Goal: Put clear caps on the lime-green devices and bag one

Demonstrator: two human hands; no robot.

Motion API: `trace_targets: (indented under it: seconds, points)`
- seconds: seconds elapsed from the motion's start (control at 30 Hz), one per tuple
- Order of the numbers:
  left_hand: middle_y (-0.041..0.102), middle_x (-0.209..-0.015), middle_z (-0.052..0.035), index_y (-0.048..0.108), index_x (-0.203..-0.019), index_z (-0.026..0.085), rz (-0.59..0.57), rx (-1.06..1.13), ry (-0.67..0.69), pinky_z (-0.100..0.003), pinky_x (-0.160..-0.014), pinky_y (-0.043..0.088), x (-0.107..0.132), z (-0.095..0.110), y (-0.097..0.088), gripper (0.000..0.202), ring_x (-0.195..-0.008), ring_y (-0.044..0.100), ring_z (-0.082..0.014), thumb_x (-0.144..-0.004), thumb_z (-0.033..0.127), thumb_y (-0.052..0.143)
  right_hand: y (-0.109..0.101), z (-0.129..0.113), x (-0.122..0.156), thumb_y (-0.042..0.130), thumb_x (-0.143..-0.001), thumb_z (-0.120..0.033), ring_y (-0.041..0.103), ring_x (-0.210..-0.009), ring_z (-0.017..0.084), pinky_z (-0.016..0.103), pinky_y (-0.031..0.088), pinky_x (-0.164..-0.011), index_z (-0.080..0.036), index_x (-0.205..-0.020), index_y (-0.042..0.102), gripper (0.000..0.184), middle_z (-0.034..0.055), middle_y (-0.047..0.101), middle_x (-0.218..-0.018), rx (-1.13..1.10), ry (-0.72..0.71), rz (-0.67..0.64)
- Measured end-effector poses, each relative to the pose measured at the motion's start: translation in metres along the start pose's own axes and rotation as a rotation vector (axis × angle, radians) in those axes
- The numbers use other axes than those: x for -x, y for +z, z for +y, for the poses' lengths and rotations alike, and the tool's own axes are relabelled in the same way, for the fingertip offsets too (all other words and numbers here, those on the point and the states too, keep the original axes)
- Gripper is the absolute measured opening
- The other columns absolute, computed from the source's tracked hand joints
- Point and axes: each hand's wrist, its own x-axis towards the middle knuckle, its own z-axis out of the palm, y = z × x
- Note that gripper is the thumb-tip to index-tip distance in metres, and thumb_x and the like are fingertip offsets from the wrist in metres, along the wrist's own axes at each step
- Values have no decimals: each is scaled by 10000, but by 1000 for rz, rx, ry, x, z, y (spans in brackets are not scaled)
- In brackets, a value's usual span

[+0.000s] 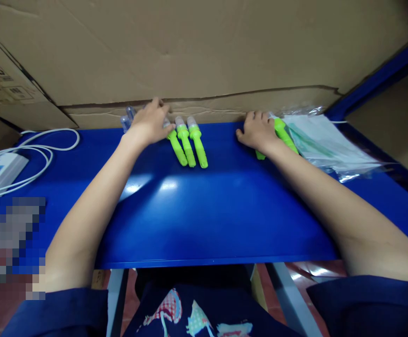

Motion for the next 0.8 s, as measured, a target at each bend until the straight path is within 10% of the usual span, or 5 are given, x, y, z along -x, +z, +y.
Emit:
trace_targets:
  seconds: [0.27,0.8]
  points:
    - [340,-1616,-165,500,-1418,128,258,43,-296,-519,-1250,266,5,-20,-11,517,-1534,252,-363,-989,414,470,7,4,-4,439,-1016,-452,447,-1373,457,670,251,-1120,33,-1428,478,638,350,502,-1450,39,65,5]
    - [425,-1599,-196,477,-1488,173,55,46,-490,-565,-1143,414,-6,-45,7,693,-1435,478,-408,-906,549,501,0,-3,5,376,-1034,-384,440,-1358,440,605,293,-1099,13,-1382,533,551,333,466,-1467,53,28,2]
